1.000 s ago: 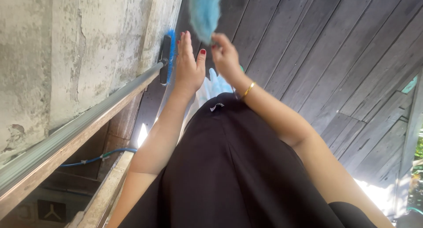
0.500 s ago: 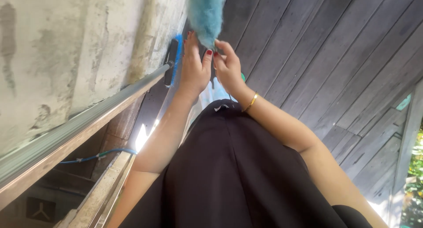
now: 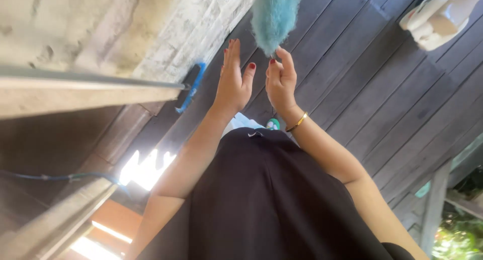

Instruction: The person uses a feather duster to wipe dust from a wooden windowsill and adjacent wall. They move along the sill, dusting different sections and the wall beside it, then return to dust the sill again.

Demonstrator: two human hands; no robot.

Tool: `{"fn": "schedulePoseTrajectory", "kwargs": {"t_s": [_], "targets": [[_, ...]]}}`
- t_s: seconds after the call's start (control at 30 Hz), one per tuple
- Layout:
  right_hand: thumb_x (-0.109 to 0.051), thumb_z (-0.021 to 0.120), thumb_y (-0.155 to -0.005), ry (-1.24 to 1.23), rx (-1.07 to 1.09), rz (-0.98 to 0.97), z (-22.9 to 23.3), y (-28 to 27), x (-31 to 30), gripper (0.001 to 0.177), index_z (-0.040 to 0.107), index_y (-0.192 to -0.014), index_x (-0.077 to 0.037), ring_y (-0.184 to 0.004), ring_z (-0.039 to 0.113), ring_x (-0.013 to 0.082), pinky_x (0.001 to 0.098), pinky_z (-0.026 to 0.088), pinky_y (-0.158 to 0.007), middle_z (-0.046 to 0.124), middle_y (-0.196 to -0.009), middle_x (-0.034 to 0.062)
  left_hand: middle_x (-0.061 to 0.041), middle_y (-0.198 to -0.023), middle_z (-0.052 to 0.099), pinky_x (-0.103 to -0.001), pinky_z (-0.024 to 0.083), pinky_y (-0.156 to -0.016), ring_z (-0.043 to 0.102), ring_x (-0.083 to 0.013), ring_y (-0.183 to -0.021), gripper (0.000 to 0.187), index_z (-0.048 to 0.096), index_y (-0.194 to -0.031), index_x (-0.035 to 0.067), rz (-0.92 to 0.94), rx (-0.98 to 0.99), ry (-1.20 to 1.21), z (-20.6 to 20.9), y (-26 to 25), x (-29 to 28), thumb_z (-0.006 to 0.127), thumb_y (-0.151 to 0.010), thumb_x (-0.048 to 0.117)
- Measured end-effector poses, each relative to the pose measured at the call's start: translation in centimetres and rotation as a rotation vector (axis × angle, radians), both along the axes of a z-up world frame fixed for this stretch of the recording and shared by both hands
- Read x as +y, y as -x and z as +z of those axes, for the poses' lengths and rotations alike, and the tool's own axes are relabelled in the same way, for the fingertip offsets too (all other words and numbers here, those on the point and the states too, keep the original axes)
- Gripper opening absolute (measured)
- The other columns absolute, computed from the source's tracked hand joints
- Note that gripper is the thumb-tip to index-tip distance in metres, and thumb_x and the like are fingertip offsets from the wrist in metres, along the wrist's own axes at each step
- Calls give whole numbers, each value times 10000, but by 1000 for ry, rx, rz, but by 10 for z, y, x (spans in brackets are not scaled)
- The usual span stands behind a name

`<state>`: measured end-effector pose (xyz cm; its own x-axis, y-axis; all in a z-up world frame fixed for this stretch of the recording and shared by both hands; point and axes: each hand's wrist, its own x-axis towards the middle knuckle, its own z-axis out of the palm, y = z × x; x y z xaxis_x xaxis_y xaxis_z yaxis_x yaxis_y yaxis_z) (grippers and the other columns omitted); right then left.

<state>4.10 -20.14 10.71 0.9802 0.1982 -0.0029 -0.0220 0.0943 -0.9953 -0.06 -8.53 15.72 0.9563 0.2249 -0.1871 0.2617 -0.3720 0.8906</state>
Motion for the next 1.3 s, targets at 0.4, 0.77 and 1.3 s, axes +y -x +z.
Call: {"fn": "schedulePoseTrajectory", "kwargs": {"t_s": [0.4, 0.77, 1.3], "targets": [[-28, 461, -831, 230, -712, 257, 37, 11, -45, 320, 548, -1128, -107, -581, 613, 207, 285, 481, -517, 623, -699, 81, -221, -1403, 124, -616, 194, -956, 115, -444, -1275, 551, 101, -1379, 58, 271, -410, -122, 26, 29, -58, 350, -950, 297], [16, 457, -819, 200, -772, 372, 24, 2, -41, 271, 546, -1074, 11, -727, 607, 345, 338, 480, -570, 617, -831, 197, -268, -1396, 55, -563, 153, -1003, 79, -475, -1262, 602, 17, -1371, -5, 364, -506, -113, 37, 10, -48, 327, -955, 300], [16, 471, -808, 176, -786, 569, 46, -79, -118, 280, 568, -1066, -30, -833, 583, 329, 351, 483, -632, 624, -936, 167, -269, -1393, 65, -570, 169, -985, 103, -440, -1278, 654, -5, -1363, -13, 541, -409, -197, 36, -46, -143, 373, -940, 313]]}}
